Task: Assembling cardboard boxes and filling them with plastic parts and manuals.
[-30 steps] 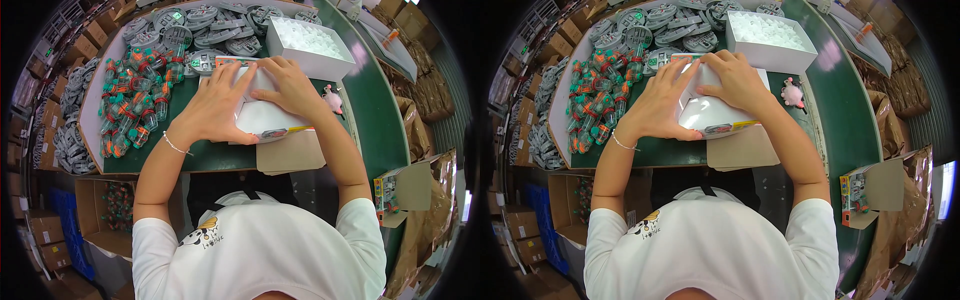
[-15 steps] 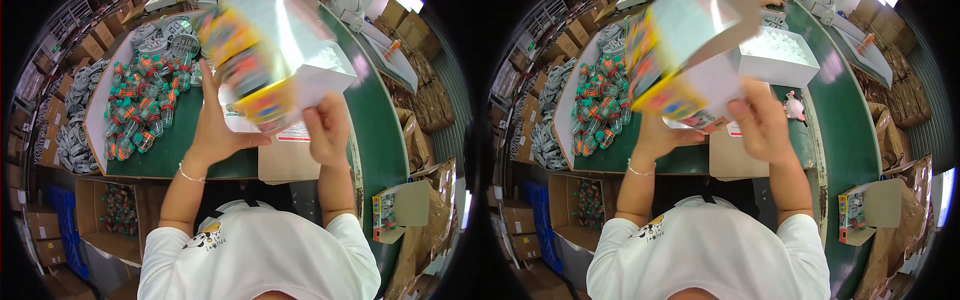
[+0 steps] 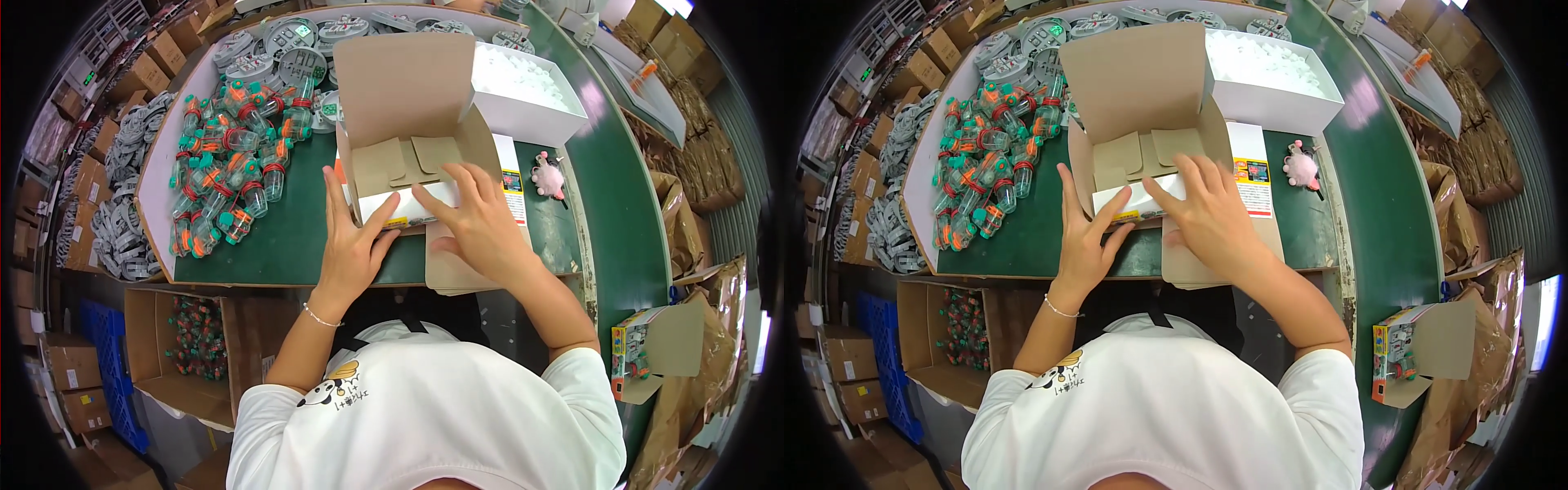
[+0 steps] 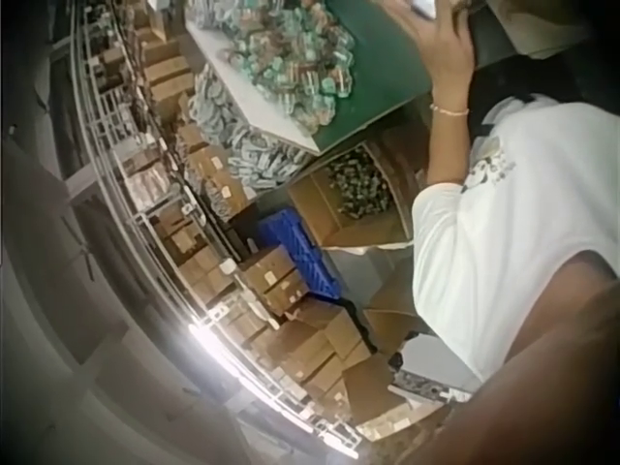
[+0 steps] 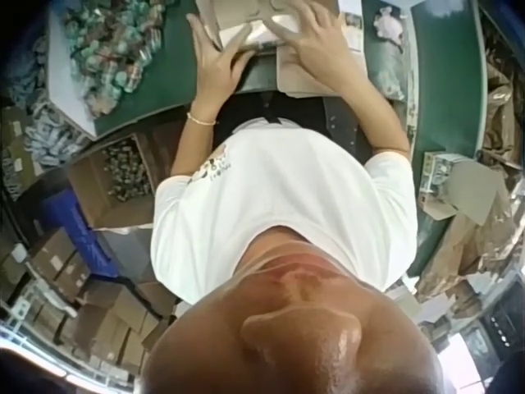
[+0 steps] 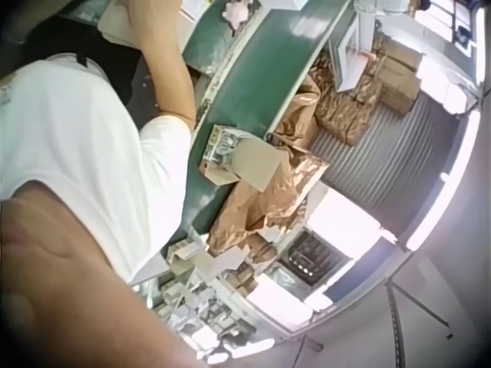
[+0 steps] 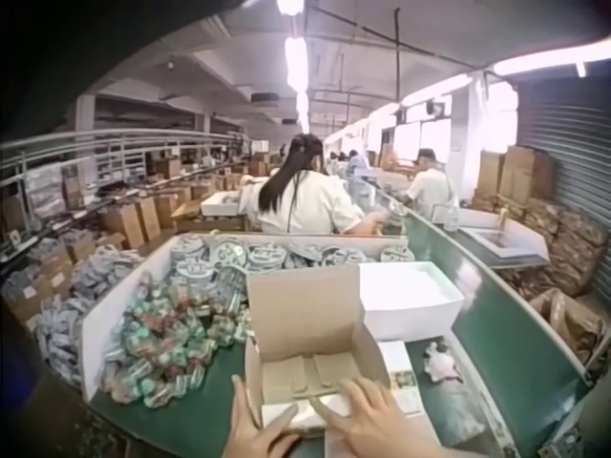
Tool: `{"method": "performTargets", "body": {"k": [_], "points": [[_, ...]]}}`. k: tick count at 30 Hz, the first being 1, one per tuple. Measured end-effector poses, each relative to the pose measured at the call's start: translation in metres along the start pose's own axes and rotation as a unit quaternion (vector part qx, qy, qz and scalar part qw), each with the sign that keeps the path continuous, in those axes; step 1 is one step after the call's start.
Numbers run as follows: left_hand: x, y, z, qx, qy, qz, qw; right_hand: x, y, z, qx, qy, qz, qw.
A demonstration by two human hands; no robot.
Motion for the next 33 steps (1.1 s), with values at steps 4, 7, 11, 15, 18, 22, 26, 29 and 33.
{"method": "performTargets", "body": {"k": [4,7,11,15,18,22,26,29,33], "points": [[0.025,0.004,-0.023,0.052,0.107,0.078,0.990,-0.017,0.004,-0.041,0.181,0.029,-0.089,0.979],[0.012,0.003,-0.020,0.046,0.020,0.051,0.997,-0.029,0.005,-0.062,0.263,0.019,-0.104,0.959],[0.005,0.000,-0.015,0.028,-0.034,0.035,0.998,-0.033,0.003,-0.070,0.281,0.007,-0.077,0.957],[0.001,-0.003,-0.008,0.042,-0.091,0.023,0.995,-0.030,0.000,-0.069,0.269,0.029,-0.048,0.962],[0.001,-0.006,-0.008,0.065,-0.123,0.018,0.990,-0.023,-0.007,-0.063,0.248,0.047,-0.005,0.968],[0.005,-0.008,-0.016,0.095,-0.132,0.010,0.987,-0.031,-0.008,-0.068,0.280,0.059,0.016,0.958],[-0.006,-0.007,0.001,0.065,-0.140,-0.001,0.988,-0.029,-0.005,-0.067,0.302,0.069,0.018,0.951],[-0.028,-0.022,0.041,0.019,-0.154,-0.020,0.988,-0.031,-0.008,-0.044,0.287,0.082,0.002,0.954],[-0.008,-0.051,0.099,-0.076,-0.038,-0.044,0.995,-0.052,-0.033,0.043,0.030,-0.032,0.008,0.999]]}}
Point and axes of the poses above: each hand's wrist, its own y-axis away from the middle knuckle, its own z-axis out of the back of the hand, x = y × z, the point moved 10 cm from there along -y, towards the middle knuckle, and after that the axes turned 14 degrees about x, right-handed, at the moved point
